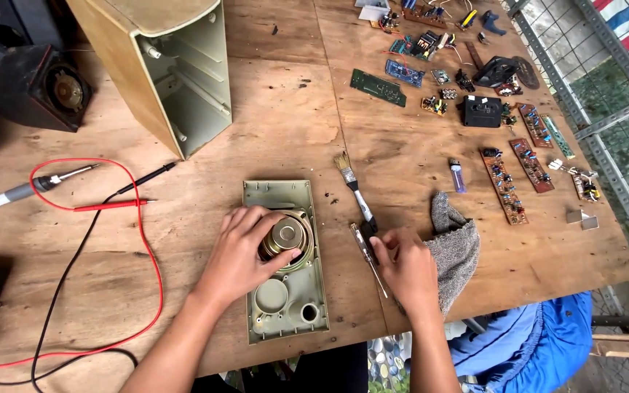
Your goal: Using a small screwdriver to pry a speaker component out of its plastic housing on a repair bench.
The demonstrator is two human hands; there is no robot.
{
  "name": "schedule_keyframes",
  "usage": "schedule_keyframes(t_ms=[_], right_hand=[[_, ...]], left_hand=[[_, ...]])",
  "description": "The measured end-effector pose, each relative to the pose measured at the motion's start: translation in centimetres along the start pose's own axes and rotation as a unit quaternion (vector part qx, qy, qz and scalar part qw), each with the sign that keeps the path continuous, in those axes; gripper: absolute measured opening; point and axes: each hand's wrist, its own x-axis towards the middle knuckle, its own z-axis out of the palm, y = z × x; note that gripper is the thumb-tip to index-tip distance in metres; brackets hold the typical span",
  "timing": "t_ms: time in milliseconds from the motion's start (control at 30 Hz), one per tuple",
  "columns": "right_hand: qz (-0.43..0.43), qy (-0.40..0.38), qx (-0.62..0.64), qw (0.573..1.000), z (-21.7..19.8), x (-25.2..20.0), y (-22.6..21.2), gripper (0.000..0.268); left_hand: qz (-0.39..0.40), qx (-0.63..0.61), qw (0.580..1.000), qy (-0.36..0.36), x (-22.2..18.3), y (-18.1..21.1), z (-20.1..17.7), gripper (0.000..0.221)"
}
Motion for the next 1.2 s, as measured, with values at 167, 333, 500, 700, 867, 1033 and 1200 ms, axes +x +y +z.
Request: schedule_keyframes(t_ms=[167, 333, 500, 700, 867, 1033, 1200], right_hand=[[-0.022, -0.096, -0.127, 0.987, 0.6, 0.2, -2.4, 0.032], [-0.073, -0.116, -0.212, 0.968, 1.5, 1.5, -1.8, 0.027], [-0.096, -0.111, -0.246, 0.958, 0.7, 2.1, -1.0, 0.025], [-0.097, -0.097, 0.017, 0.990, 0.8, 4.9, -0.5, 0.023], [-0.257, -0.014, 0.488, 0.834, -0.1, 5.2, -5.3, 0.047], [-0.347, 0.081, 0.428, 0.831, 2.0, 5.7, -6.7, 0.032], [-0.387, 0.081, 0.371, 0.840, 2.5, 5.7, -6.8, 0.030]], left_hand=[[-0.001, -0.004, 1.000, 0.008, 0.1, -0.2, 0.1, 0.052], [-0.002, -0.014, 1.000, 0.004, 0.1, -0.1, -0.3, 0.052], [0.002, -0.017, 1.000, 0.006, 0.1, -0.2, -0.2, 0.052], [0.000, -0.014, 1.000, 0.002, 0.1, -0.2, -0.1, 0.051], [0.006, -0.012, 1.000, 0.009, 0.4, 0.0, -0.3, 0.050], [0.009, -0.022, 1.000, -0.003, 0.8, 0.3, -0.5, 0.052], [0.004, -0.033, 0.999, -0.035, 1.0, -0.1, -0.5, 0.050]])
